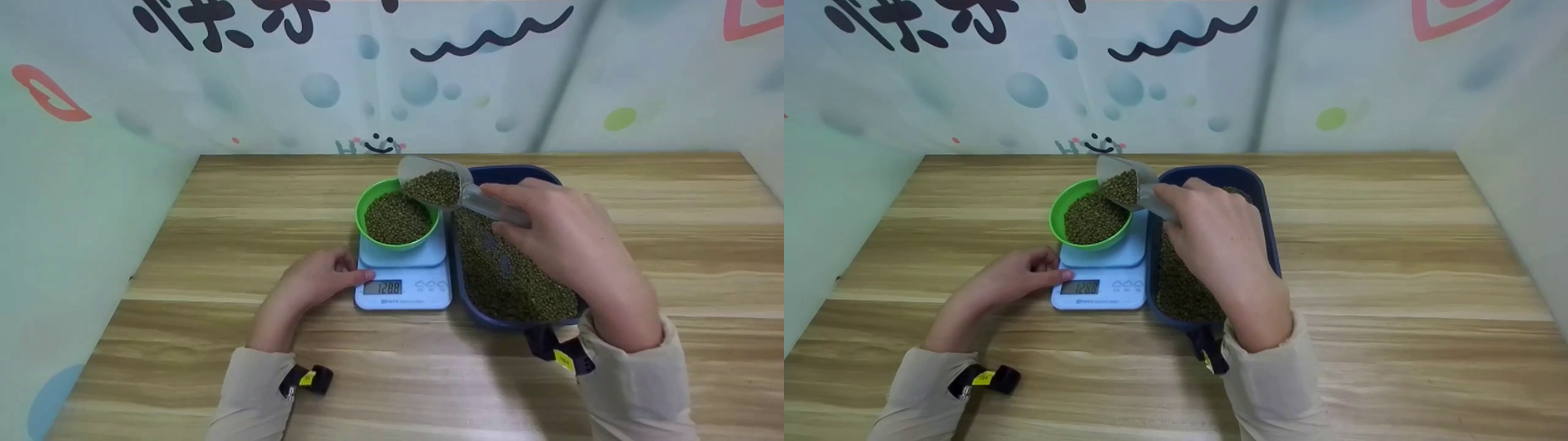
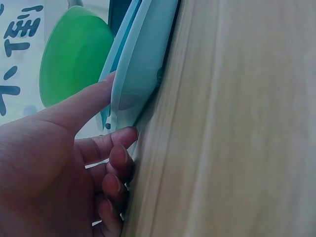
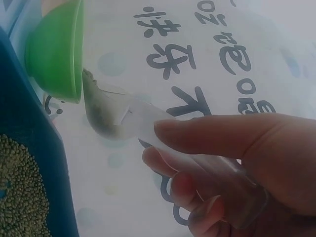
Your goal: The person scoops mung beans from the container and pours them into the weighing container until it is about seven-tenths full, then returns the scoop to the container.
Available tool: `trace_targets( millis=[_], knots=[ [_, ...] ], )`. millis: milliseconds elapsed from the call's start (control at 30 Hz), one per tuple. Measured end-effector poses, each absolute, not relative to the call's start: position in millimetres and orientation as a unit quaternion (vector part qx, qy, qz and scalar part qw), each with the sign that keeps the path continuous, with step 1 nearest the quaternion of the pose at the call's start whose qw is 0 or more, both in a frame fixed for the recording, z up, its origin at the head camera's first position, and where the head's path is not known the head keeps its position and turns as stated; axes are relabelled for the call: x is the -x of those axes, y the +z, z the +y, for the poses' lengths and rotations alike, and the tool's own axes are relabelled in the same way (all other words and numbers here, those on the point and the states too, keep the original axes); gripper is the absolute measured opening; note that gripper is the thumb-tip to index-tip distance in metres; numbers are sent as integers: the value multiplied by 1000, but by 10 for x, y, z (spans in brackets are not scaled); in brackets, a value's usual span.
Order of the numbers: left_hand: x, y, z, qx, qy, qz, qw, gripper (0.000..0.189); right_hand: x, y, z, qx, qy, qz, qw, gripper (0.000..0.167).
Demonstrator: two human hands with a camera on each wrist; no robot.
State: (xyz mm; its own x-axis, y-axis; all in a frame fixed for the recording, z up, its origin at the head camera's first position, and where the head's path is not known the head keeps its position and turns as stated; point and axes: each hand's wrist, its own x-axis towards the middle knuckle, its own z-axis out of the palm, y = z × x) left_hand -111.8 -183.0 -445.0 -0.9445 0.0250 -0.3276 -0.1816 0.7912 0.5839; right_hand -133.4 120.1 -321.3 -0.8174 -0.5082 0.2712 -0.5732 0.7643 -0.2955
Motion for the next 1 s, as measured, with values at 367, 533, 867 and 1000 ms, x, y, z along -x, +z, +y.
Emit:
trace_targets(
  millis=[367,533,867,1000],
  knots=[
    [1115,-4435,-1837,37,321,932,162,48,1326,-3203,1205,-284,190,-935,88,42],
    [1114,-4426,-1837,40,322,931,165,49,1318,-3189,1203,-286,189,-935,86,43],
    [1115,-4409,-1831,39,321,931,168,48,1298,-3170,1220,-285,185,-936,92,43],
    [1113,-4410,-1833,40,324,930,170,47,1294,-3166,1220,-287,184,-935,95,43]
  ],
)
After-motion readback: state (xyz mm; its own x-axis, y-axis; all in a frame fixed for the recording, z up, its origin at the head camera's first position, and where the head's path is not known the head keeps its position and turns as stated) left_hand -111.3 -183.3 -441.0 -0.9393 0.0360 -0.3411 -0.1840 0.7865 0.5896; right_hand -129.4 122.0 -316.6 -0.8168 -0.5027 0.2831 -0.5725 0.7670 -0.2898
